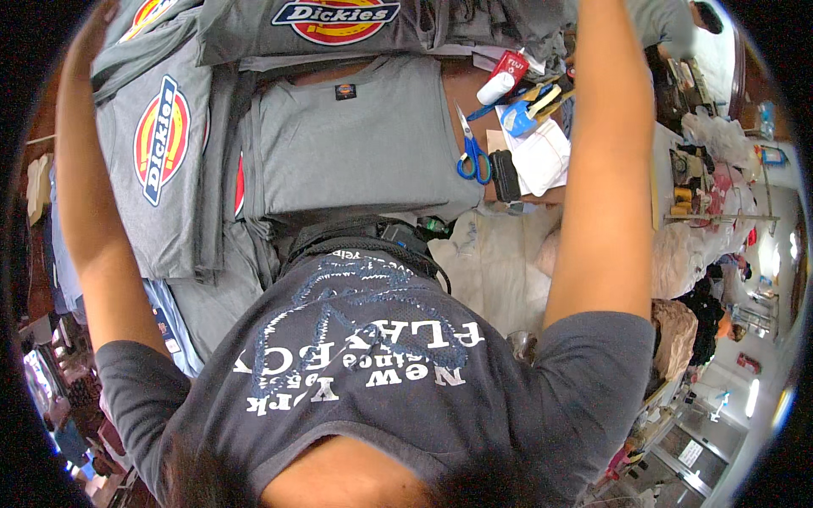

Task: The person picks up several shirts one by one from a stack, uses shears to trim excess threads near the necklines and labels, and then replaces them back onto a pile.

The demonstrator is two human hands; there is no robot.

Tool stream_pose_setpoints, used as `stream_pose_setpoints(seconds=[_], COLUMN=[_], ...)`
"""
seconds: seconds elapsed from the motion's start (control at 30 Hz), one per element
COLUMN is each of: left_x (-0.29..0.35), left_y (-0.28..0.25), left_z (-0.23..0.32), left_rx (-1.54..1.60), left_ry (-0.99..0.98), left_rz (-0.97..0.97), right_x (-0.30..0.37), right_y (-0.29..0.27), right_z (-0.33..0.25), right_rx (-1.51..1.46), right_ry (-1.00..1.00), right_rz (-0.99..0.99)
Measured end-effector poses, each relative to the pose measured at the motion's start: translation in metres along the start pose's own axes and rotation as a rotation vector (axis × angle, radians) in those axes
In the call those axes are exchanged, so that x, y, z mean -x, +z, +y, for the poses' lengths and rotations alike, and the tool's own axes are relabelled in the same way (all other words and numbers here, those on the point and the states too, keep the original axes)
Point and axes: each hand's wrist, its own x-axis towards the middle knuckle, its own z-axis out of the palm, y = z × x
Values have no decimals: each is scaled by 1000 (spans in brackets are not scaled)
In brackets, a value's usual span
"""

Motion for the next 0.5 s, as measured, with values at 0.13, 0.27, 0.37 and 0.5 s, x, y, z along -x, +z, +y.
stream_pose_setpoints(seconds=[0.13,0.27,0.37,0.5], left_x=[48,175,284,350], left_y=[25,81,115,135], left_z=[-80,-141,-161,-174], left_rx=[-297,-353,-568,-717], left_ry=[126,-10,-37,-181], left_rz=[-15,-118,-332,-184], right_x=[84,245,356,406], right_y=[27,30,37,25], right_z=[106,106,114,127], right_rx=[77,333,578,660], right_ry=[65,244,336,216], right_rz=[43,-477,-581,-507])
